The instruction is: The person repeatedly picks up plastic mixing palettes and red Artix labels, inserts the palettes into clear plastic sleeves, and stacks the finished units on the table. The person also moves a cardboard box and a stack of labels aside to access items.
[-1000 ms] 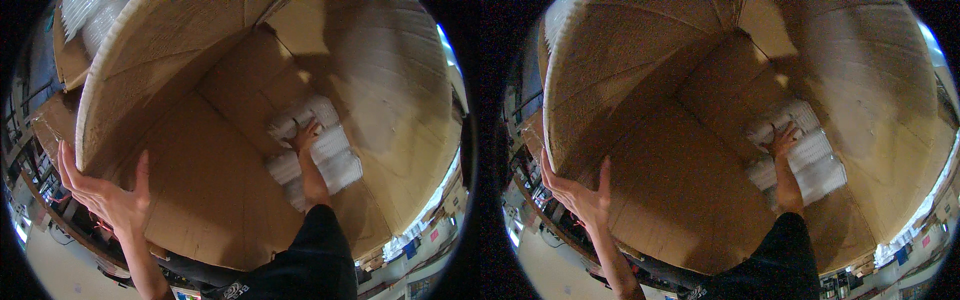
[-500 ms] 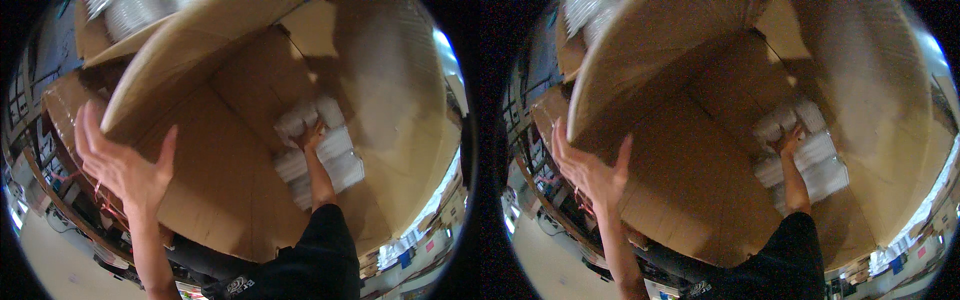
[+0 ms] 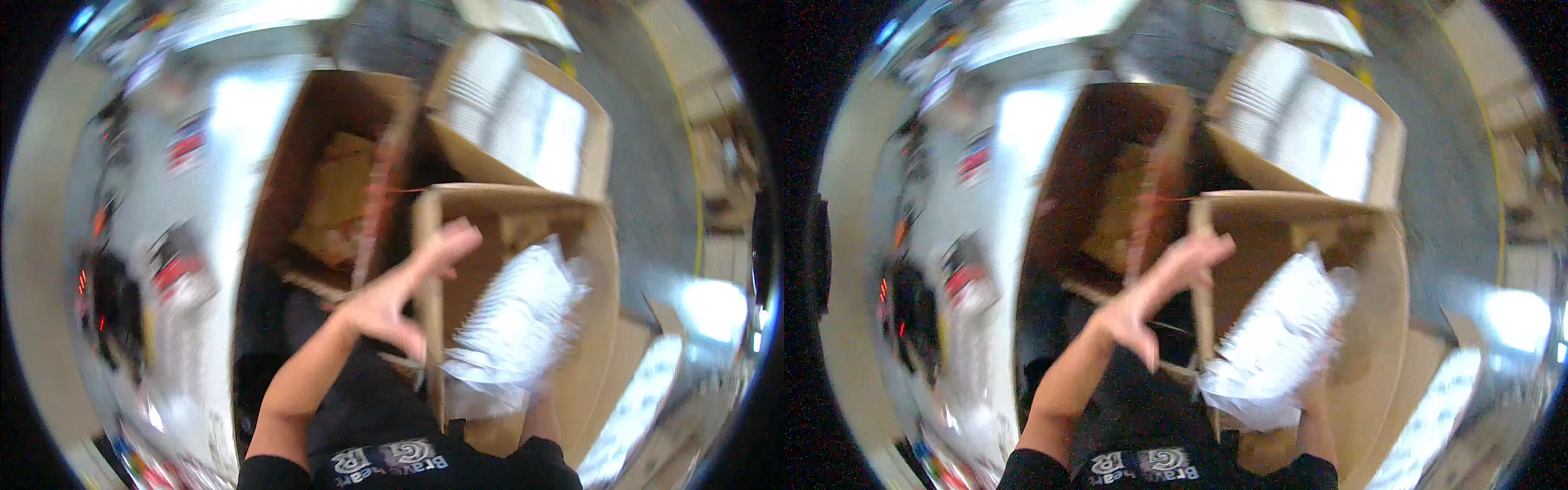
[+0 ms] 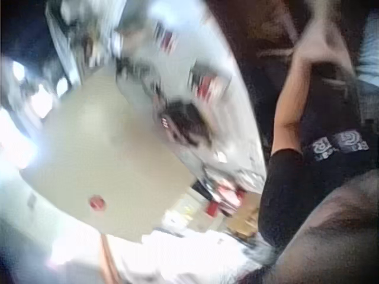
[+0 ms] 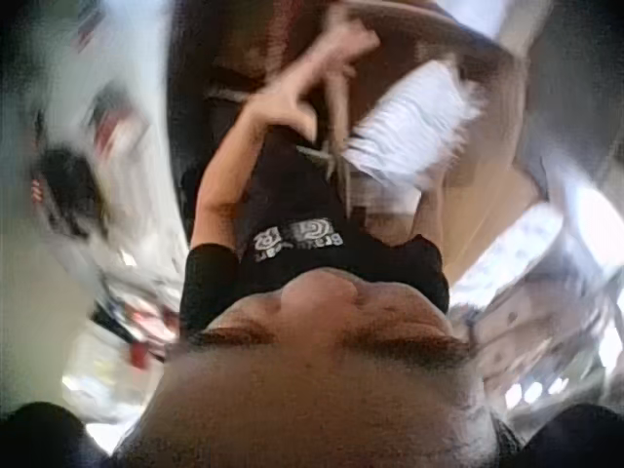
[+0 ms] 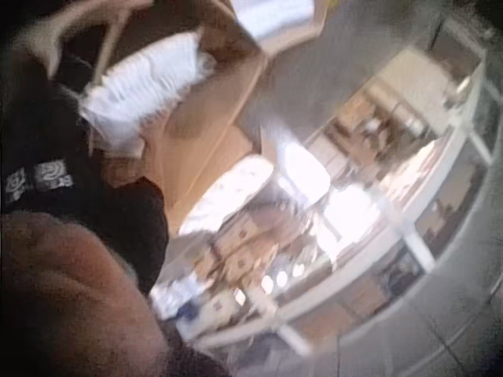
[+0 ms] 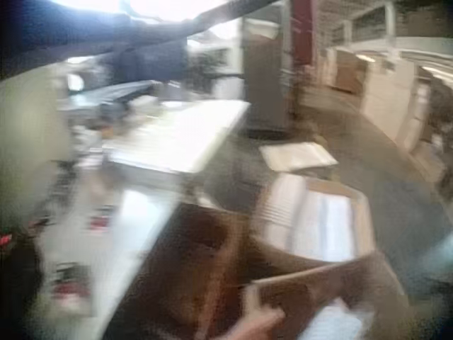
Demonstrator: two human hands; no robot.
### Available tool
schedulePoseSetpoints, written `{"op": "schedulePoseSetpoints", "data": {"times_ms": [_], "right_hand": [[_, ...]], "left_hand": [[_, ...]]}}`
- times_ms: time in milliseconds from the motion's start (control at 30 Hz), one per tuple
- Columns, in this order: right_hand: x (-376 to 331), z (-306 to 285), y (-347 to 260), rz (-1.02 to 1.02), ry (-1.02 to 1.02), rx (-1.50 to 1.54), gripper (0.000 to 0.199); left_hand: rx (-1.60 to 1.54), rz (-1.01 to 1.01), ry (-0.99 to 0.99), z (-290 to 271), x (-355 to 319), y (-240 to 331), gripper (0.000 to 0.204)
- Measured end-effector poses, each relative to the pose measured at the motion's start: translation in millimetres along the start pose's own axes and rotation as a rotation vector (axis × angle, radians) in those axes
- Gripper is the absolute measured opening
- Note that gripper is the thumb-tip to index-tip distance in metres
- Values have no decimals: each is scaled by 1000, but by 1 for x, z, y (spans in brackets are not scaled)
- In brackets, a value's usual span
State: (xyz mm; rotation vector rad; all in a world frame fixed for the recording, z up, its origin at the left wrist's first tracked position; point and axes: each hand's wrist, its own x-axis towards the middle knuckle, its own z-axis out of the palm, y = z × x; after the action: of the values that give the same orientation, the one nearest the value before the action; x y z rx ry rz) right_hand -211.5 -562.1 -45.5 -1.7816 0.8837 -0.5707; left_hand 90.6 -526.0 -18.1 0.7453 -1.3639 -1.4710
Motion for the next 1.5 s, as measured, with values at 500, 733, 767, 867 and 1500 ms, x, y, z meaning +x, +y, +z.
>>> {"op": "schedulePoseSetpoints", "data": {"times_ms": [500,733,767,867,1500], "right_hand": [[-37,387,-310,-942,-1186,-911,85],[-23,454,-345,-799,-1544,-901,40],[-18,461,-346,-767,-1561,-885,39],[-9,477,-345,-684,-1614,-827,37],[89,411,-296,-253,-1112,100,75]], "left_hand": [[-401,393,1537,176,-461,44,99],[-756,737,1544,176,-476,7,107],[-789,756,1548,176,-477,4,107],[-828,808,1554,174,-485,0,106],[-734,675,2050,170,-463,32,84]]}}
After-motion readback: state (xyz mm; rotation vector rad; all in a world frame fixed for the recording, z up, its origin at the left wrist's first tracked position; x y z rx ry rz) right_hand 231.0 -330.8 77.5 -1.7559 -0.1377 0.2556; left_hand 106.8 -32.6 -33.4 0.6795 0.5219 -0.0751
